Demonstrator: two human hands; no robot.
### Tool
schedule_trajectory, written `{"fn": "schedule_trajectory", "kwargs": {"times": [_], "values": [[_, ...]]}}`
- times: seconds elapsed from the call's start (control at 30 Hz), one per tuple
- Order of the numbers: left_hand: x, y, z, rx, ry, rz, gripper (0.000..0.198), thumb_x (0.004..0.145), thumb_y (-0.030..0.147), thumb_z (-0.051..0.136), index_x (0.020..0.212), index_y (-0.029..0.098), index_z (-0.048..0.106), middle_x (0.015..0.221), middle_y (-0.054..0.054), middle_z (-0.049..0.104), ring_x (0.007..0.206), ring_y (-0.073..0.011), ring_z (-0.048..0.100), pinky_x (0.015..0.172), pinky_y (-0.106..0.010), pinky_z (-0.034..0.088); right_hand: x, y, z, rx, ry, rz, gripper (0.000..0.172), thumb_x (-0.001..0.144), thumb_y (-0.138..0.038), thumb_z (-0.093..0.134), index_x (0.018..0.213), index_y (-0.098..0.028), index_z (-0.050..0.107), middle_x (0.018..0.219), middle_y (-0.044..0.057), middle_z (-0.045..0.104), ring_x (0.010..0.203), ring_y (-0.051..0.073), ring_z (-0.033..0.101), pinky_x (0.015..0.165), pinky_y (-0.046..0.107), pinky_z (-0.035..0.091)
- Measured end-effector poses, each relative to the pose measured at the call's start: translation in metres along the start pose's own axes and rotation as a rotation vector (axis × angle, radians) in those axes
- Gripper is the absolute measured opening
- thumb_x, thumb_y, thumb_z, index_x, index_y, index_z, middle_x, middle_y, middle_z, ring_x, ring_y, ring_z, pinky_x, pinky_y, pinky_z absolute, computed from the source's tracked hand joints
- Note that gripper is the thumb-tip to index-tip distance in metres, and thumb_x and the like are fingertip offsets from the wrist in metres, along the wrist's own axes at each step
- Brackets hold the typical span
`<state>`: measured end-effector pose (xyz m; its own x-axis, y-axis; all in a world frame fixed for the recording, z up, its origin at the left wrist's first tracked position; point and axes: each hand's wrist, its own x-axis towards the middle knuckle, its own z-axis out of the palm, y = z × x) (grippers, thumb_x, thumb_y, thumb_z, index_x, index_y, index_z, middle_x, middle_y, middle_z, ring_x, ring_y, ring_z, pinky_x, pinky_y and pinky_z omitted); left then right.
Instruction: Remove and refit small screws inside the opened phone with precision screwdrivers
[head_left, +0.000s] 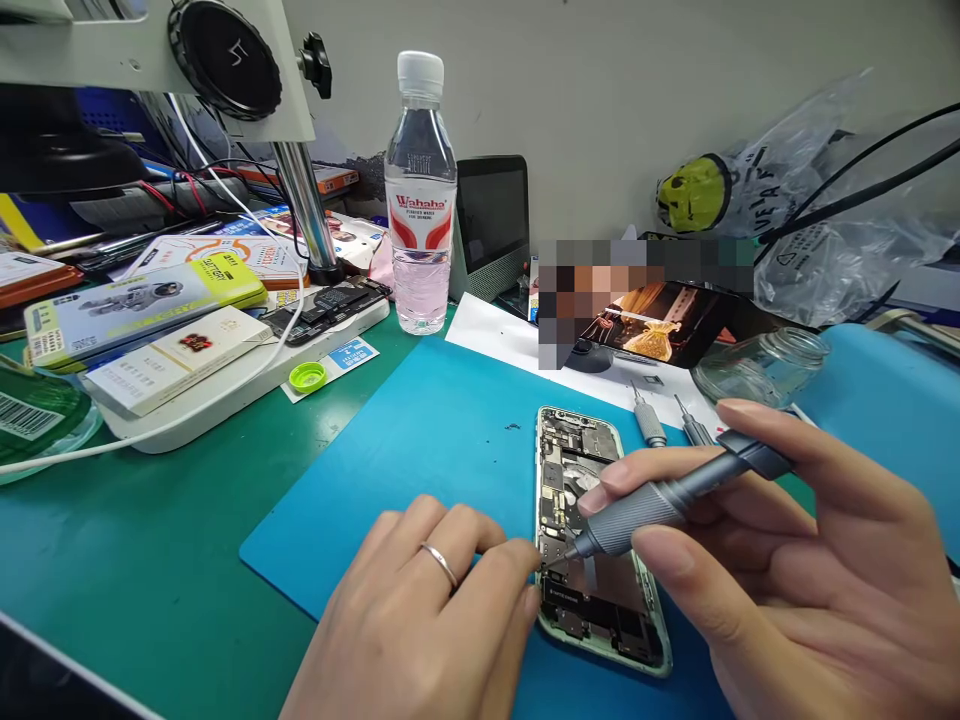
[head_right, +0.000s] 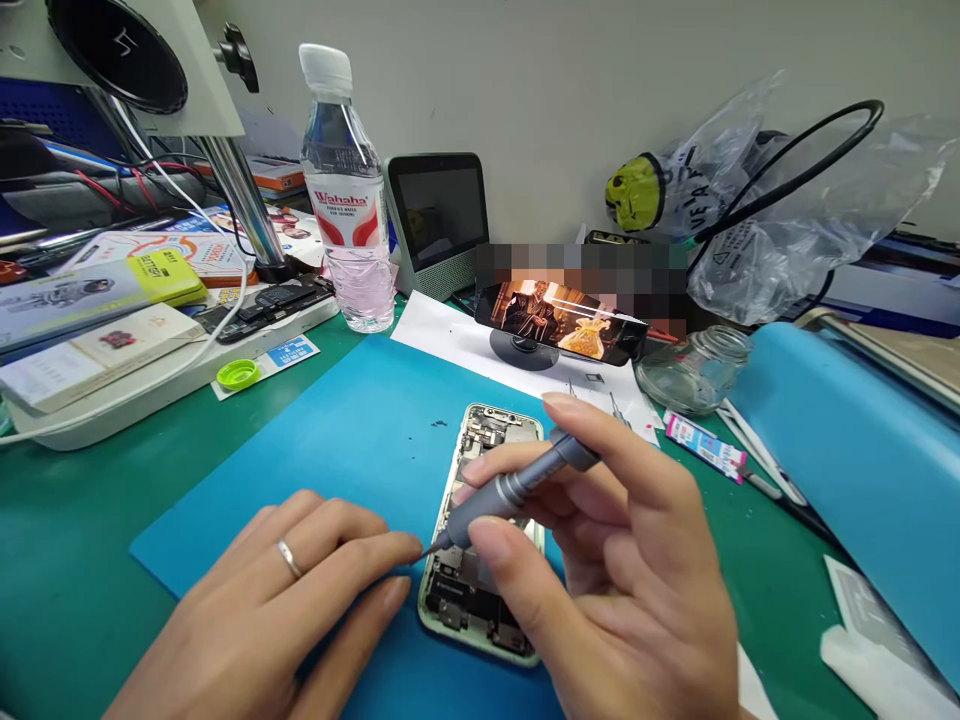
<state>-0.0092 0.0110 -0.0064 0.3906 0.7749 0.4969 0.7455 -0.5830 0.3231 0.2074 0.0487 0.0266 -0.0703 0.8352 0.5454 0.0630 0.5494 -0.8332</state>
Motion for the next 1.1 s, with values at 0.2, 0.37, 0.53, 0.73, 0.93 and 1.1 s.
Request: {"fn": "schedule_trajectory", "kwargs": {"times": [0.2,0.37,0.53,0.73,0.93,1.1], "values": [[-0.001,0.000,-0.001,0.000,0.003,-0.003,0.015,0.109,0.018,0.058,0.119,0.028,0.064,0.098,0.004,0.070,0.080,-0.0183,0.062,0.065,-0.035,0.050,0.000,-0.001,0.001,-0.008,-0.015,-0.013,0.063,0.093,-0.003,0.078,0.143,-0.039,0.066,0.102,-0.001,0.084,0.094,0.020,0.085,0.077,0.029,0.077],[0.002,0.004,0.001,-0.032,0.006,-0.028,0.013,0.110,0.018,0.057,0.117,0.028,0.063,0.096,0.005,0.068,0.082,-0.0182,0.059,0.068,-0.037,0.045,-0.001,0.000,0.002,-0.005,-0.018,-0.027,0.066,0.092,-0.002,0.077,0.146,-0.038,0.065,0.104,-0.001,0.084,0.094,0.020,0.085,0.075,0.027,0.077],[-0.001,0.015,0.005,-0.082,0.076,-0.132,0.017,0.113,0.019,0.052,0.099,0.026,0.057,0.093,0.005,0.066,0.086,-0.0196,0.055,0.075,-0.040,0.039,-0.001,0.000,0.002,-0.004,-0.008,-0.038,0.065,0.091,-0.002,0.077,0.143,-0.037,0.067,0.102,-0.001,0.084,0.091,0.020,0.085,0.074,0.028,0.077],[0.000,0.017,0.006,-0.099,0.089,-0.146,0.018,0.114,0.018,0.051,0.111,0.028,0.066,0.093,0.005,0.067,0.084,-0.0201,0.053,0.074,-0.041,0.035,0.003,-0.002,0.006,-0.030,-0.007,-0.019,0.063,0.089,0.001,0.075,0.139,-0.038,0.069,0.100,-0.001,0.085,0.087,0.021,0.086,0.069,0.029,0.077],[0.000,0.016,0.006,-0.102,0.088,-0.141,0.021,0.114,0.018,0.050,0.106,0.027,0.067,0.091,0.005,0.066,0.083,-0.0197,0.053,0.073,-0.041,0.034,0.001,-0.001,0.006,-0.048,0.011,-0.018,0.062,0.088,-0.001,0.077,0.137,-0.039,0.071,0.097,-0.002,0.085,0.084,0.022,0.086,0.067,0.030,0.077],[0.000,0.017,0.007,-0.102,0.088,-0.152,0.021,0.114,0.018,0.050,0.105,0.026,0.067,0.091,0.004,0.067,0.083,-0.0194,0.053,0.074,-0.040,0.035,0.000,0.000,0.003,-0.043,0.001,-0.016,0.064,0.088,-0.004,0.080,0.140,-0.039,0.069,0.099,-0.001,0.085,0.086,0.023,0.086,0.065,0.030,0.077]]}}
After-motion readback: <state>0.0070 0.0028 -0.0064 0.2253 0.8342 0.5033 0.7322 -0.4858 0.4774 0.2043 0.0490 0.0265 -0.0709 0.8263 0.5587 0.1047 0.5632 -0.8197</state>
